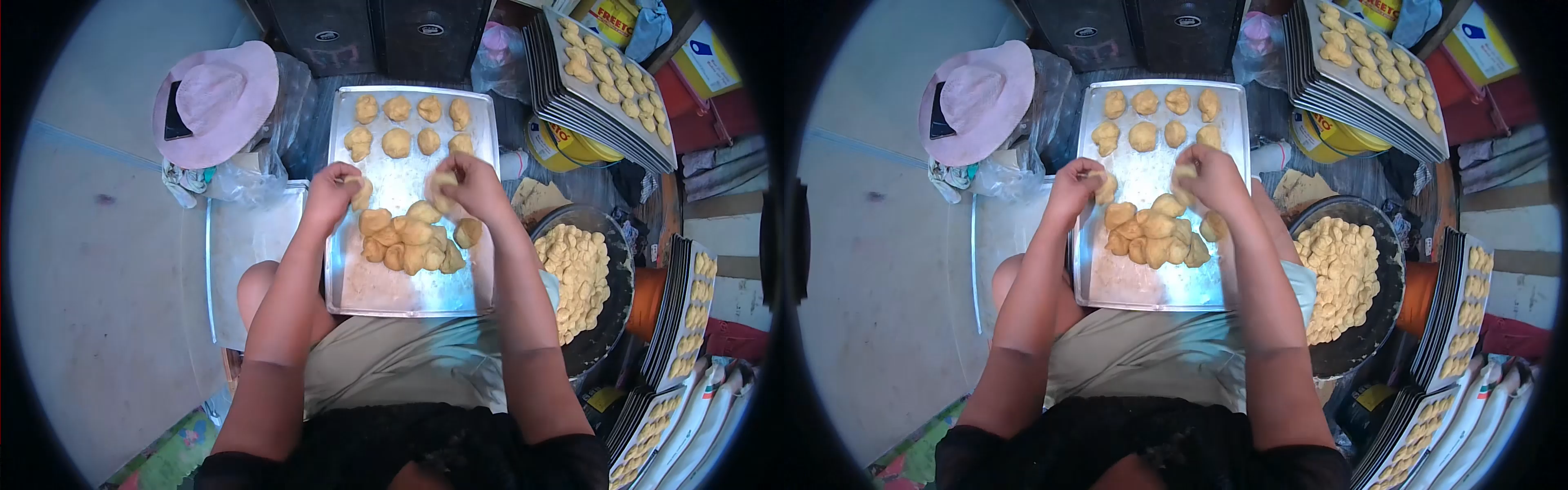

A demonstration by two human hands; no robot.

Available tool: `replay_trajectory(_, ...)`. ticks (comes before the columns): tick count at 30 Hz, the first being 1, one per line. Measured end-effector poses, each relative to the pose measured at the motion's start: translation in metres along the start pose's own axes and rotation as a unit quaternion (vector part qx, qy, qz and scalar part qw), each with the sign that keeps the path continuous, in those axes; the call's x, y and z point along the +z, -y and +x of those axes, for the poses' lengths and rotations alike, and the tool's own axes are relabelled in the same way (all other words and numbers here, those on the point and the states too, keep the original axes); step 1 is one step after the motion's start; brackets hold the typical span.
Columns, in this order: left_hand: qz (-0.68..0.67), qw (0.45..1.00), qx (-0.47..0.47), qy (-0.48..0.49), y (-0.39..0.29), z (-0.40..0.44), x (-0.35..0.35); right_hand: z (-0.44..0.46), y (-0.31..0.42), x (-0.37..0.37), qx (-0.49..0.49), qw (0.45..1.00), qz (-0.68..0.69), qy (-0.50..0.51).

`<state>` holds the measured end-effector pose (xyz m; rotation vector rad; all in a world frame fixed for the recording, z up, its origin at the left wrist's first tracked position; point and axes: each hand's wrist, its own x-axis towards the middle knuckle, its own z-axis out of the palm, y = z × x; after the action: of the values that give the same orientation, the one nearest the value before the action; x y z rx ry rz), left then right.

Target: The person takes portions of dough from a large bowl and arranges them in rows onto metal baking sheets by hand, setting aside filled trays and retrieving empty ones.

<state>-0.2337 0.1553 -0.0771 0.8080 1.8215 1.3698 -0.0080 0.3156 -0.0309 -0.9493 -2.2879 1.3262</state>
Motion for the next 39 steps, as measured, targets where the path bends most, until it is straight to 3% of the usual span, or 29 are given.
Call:
replay_trajectory(1,-0.055,0.998,0.004,-0.037,0.0,0.003,0.0,0.01,0.007,0.005,-0.002,0.999,0.027,-0.034)
replay_trajectory(3,0.088,0.987,0.097,-0.097,0.007,0.005,0.005,0.028,0.002,0.042,-0.034,0.987,0.149,-0.044)
replay_trajectory(5,0.235,0.948,0.172,-0.129,0.01,0.001,0.011,0.028,-0.004,0.069,-0.076,0.993,-0.088,0.013)
replay_trajectory(6,0.28,0.919,0.246,-0.129,0.015,0.003,0.01,0.021,0.005,0.067,-0.064,0.994,-0.086,-0.026)
replay_trajectory(7,0.301,0.913,0.249,-0.117,0.013,0.005,0.007,0.011,0.013,0.065,-0.052,0.993,-0.084,-0.066)
replay_trajectory(9,0.337,0.903,0.246,-0.098,0.015,0.004,0.005,-0.011,0.002,0.057,-0.047,0.992,-0.118,-0.006)
replay_trajectory(10,0.314,0.931,0.18,-0.04,0.01,0.004,0.0,-0.019,-0.006,0.05,-0.042,0.989,-0.136,0.028)
replay_trajectory(13,0.405,0.893,0.181,-0.077,-0.013,-0.011,0.006,-0.02,-0.029,0.028,0.047,0.995,0.021,0.08)
replay_trajectory(14,0.406,0.893,0.178,-0.075,-0.026,-0.017,0.012,-0.016,-0.035,0.024,0.053,0.998,0.017,0.027)
replay_trajectory(17,0.425,0.838,0.342,0.0,-0.028,-0.016,0.034,-0.003,-0.033,0.03,0.03,0.985,0.079,-0.148)
replay_trajectory(18,0.449,0.819,0.355,0.014,-0.026,-0.015,0.042,-0.005,-0.03,0.031,0.044,0.99,0.02,-0.134)
replay_trajectory(21,0.524,0.811,0.257,0.047,-0.018,-0.012,0.054,-0.015,-0.015,0.015,0.058,0.986,-0.112,-0.111)
replay_trajectory(23,0.495,0.813,0.307,0.016,-0.019,-0.01,0.064,-0.051,-0.002,-0.014,0.038,0.983,-0.14,-0.112)
replay_trajectory(26,0.401,0.846,0.351,0.032,-0.036,-0.006,0.091,-0.088,-0.009,-0.02,-0.027,0.971,-0.234,0.039)
replay_trajectory(29,0.472,0.81,0.311,0.154,-0.032,0.012,0.112,-0.081,-0.035,-0.02,0.031,0.995,-0.091,0.031)
replay_trajectory(30,0.509,0.798,0.269,0.18,-0.042,0.013,0.115,-0.074,-0.033,-0.021,0.027,0.995,-0.09,-0.028)
replay_trajectory(33,0.503,0.795,0.275,0.197,-0.032,0.021,0.11,-0.042,-0.015,-0.014,0.086,0.987,-0.002,-0.139)
replay_trajectory(36,0.489,0.763,0.408,0.11,-0.01,0.014,0.102,-0.027,-0.05,0.012,-0.006,0.98,-0.142,-0.137)
replay_trajectory(39,0.392,0.843,0.363,0.061,-0.039,-0.024,0.079,-0.049,-0.021,0.008,-0.052,0.968,-0.179,-0.17)
